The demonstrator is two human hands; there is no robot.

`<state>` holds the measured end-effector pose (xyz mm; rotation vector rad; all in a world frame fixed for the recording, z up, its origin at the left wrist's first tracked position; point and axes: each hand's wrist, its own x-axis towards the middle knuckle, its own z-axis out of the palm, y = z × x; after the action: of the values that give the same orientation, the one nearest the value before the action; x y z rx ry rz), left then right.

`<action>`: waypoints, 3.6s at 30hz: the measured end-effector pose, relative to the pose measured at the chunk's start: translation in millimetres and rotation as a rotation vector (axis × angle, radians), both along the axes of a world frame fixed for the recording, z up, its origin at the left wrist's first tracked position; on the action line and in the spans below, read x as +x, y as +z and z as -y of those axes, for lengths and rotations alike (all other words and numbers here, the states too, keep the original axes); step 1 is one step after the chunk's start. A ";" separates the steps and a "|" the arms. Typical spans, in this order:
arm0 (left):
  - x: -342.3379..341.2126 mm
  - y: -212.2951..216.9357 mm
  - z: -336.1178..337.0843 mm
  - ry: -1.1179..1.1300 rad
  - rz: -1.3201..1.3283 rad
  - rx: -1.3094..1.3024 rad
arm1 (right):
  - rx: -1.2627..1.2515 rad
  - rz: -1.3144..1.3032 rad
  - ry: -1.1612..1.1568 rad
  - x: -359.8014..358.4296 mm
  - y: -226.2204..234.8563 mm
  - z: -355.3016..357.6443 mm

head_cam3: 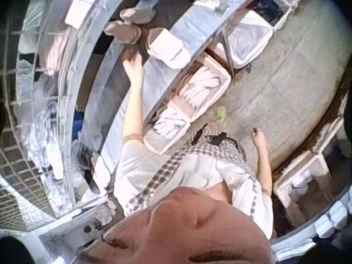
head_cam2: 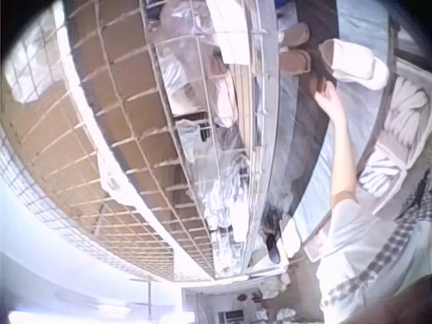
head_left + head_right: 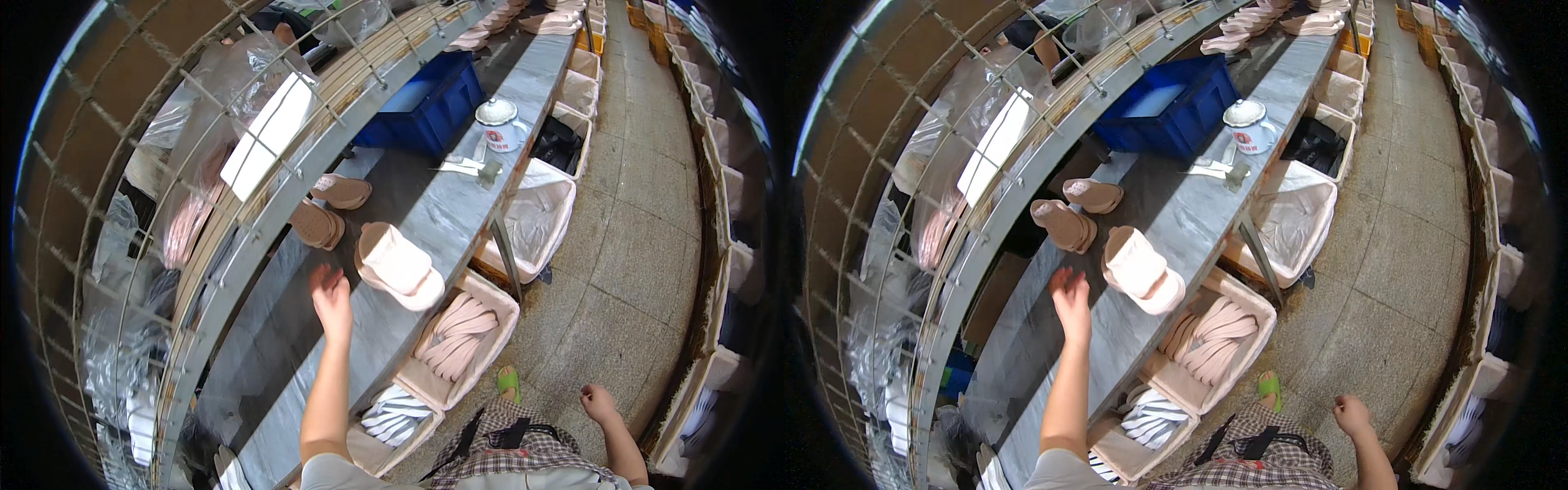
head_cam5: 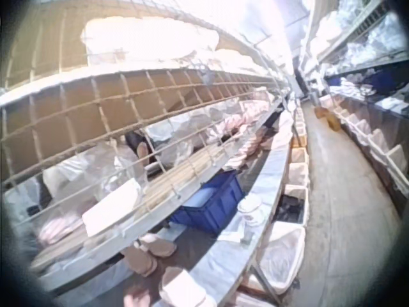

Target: The person picks up pairs of white and pink slippers from bins, turns them over to view the soles, and places them back. The person repeats this process for multiple pairs while standing in a storage area.

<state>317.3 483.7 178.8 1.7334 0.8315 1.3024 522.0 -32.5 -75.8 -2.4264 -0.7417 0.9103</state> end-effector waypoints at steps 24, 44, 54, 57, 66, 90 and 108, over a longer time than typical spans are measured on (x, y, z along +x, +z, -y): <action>123.7 -25.5 -254.3 -0.225 0.379 -1.233 | -0.018 -0.049 0.231 60.1 -18.9 -142.0; 237.8 10.5 223.1 -1.003 -0.189 -0.489 | 1.358 -1.103 0.128 172.2 231.7 -148.2; 305.5 -17.3 247.0 -0.726 0.206 -0.829 | 1.234 -0.586 0.210 185.9 250.4 -112.6; 305.0 -18.4 256.5 -0.850 0.338 -0.911 | 1.208 -0.516 0.206 185.0 253.7 -107.0; 305.6 -25.3 261.3 -0.802 0.474 -1.108 | 1.145 -0.295 0.287 185.3 260.2 -101.1; 291.4 -33.6 250.6 -0.700 0.373 -0.915 | 1.157 -0.270 0.380 178.5 256.3 -108.7; 276.6 -31.4 261.7 -0.856 0.615 -1.259 | 1.128 -0.141 0.423 164.1 258.1 -102.9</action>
<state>593.9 222.0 147.4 0.4636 0.2896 0.4123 686.0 70.3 182.2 -1.2268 -1.2867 0.5341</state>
